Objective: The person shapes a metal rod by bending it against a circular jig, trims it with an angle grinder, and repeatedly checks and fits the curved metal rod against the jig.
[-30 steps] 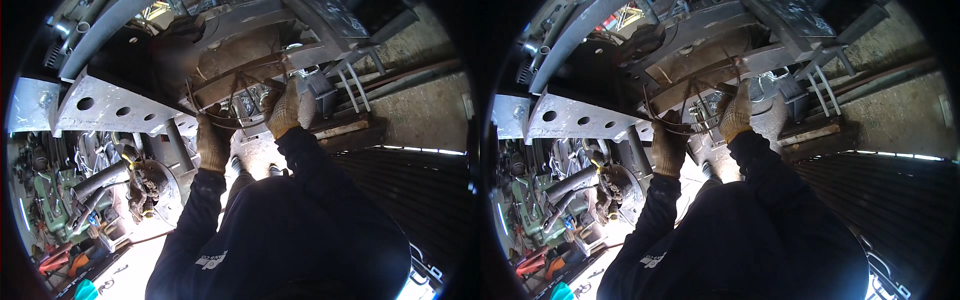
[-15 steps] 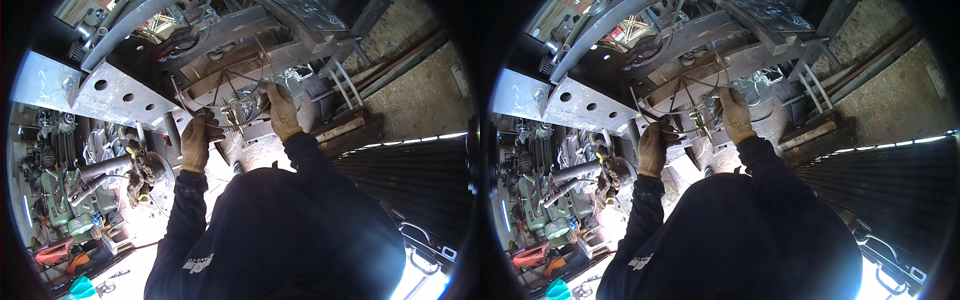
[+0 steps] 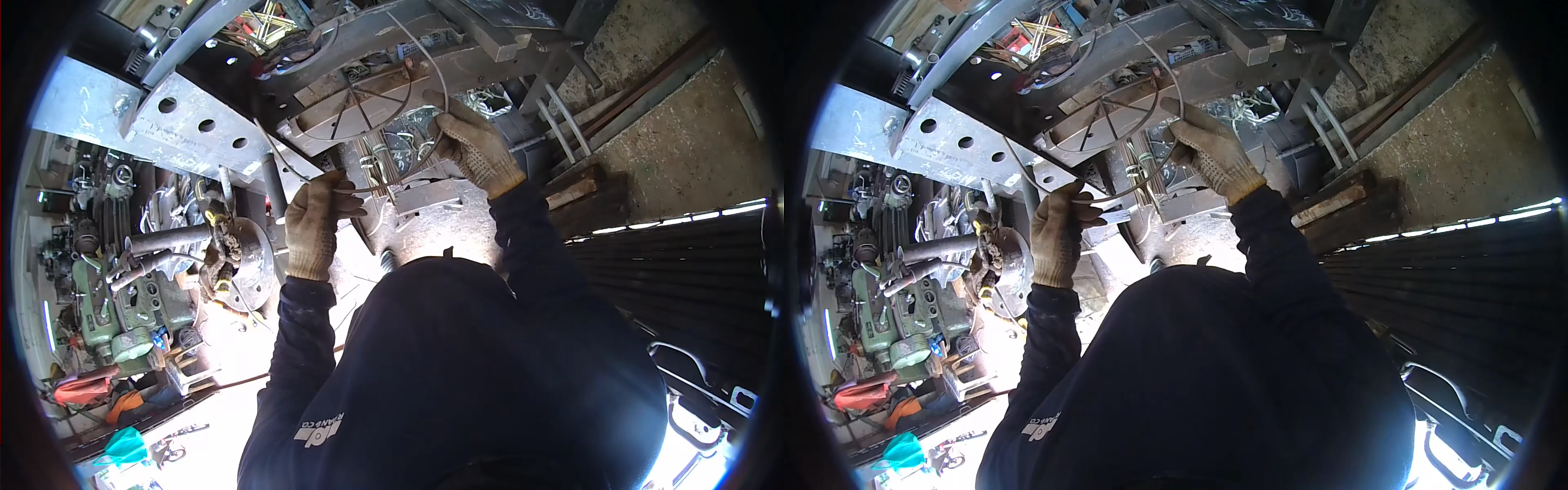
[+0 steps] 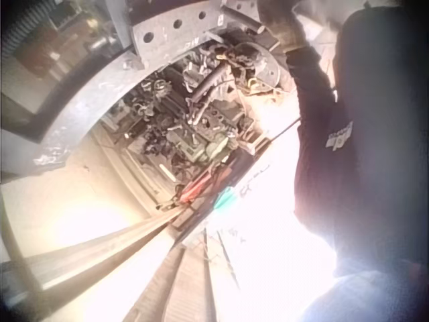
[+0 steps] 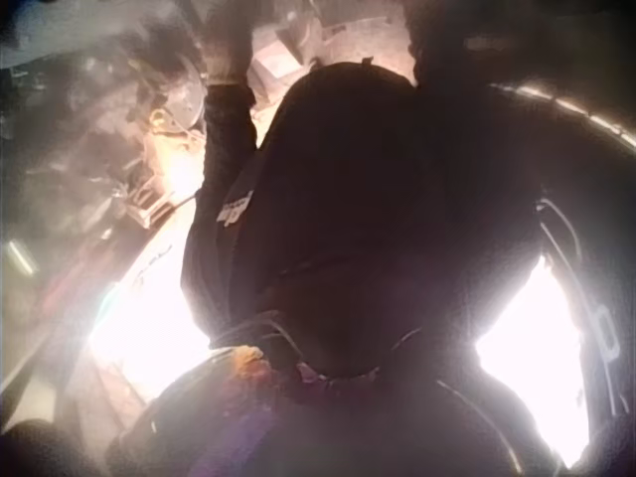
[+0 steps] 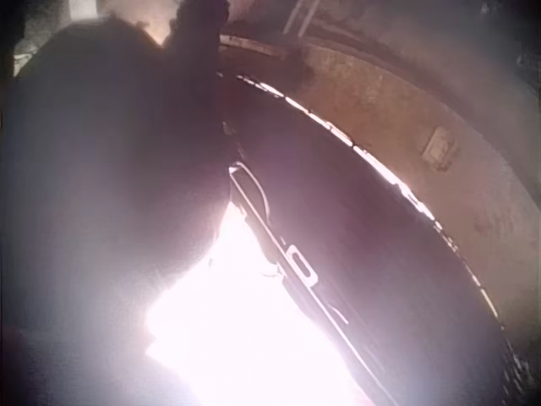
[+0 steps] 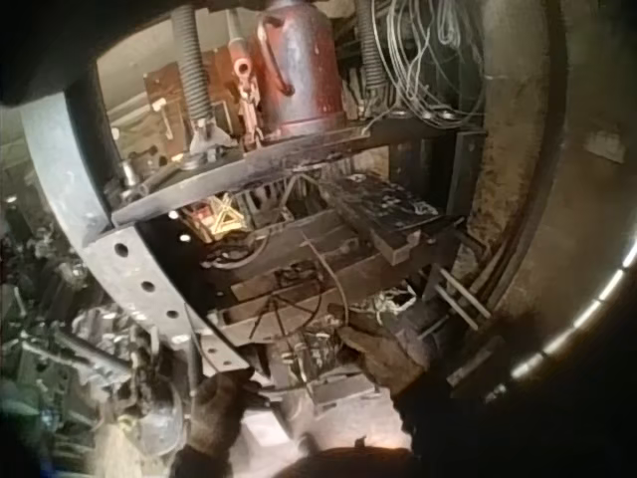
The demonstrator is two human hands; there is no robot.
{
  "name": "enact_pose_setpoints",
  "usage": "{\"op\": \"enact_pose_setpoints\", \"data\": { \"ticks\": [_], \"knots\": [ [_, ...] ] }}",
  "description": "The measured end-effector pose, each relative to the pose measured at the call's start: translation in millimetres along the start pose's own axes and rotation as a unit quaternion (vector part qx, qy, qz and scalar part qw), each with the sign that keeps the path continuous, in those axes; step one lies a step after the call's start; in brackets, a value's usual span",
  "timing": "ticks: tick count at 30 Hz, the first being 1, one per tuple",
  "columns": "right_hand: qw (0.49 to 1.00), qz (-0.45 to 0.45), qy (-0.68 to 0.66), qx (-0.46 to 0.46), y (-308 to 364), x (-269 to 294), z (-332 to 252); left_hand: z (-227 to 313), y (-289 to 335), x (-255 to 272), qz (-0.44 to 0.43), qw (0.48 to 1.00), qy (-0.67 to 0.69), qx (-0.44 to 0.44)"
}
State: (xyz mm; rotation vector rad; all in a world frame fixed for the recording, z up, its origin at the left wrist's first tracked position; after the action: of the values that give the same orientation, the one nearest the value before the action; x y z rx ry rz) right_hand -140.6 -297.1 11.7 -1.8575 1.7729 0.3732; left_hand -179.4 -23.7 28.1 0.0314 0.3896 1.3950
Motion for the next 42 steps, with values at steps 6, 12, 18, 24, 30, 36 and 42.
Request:
{"op": "enact_pose_setpoints", "data": {
  "ticks": [6,12,18,24,30,36,42],
  "knots": [
    [0.998,0.041,0.055,-0.012,6.4,10.6,4.7,-16.1,7.8,-13.1,0.036,0.999,0.020,0.033],
    [0.996,0.068,0.042,-0.031,-13.0,24.3,25.8,-20.2,-12.8,-3.9,0.038,0.995,0.006,0.095],
    [0.993,0.095,0.060,-0.036,-37.5,33.3,43.8,-13.4,-43.1,-1.7,0.005,0.993,0.021,0.112],
    [0.985,0.162,0.046,-0.030,-57.5,23.0,52.1,2.6,-68.7,11.9,-0.016,0.992,0.044,0.118],
    [0.978,0.201,0.024,-0.053,-75.0,18.4,60.3,12.7,-82.8,19.4,-0.038,0.989,0.061,0.126],
    [0.982,0.180,0.015,-0.063,-82.9,34.2,68.6,8.9,-76.8,12.1,-0.053,0.986,0.067,0.141],
    [0.985,0.160,-0.006,-0.065,-73.2,17.7,71.1,24.5,-100.1,31.8,0.011,0.996,0.046,0.080]
  ]
}}
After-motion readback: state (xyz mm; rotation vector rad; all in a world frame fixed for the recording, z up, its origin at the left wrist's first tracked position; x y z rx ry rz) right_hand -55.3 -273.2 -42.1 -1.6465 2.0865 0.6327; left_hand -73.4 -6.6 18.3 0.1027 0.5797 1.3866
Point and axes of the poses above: each hand's wrist, its own y-axis away from the middle knuckle, its own x-axis out of the back of the hand, z = x × y, the point moved 3 cm from there along -y, towards the middle knuckle, and after that the axes turned 14 degrees about x, right-handed, at the moved point
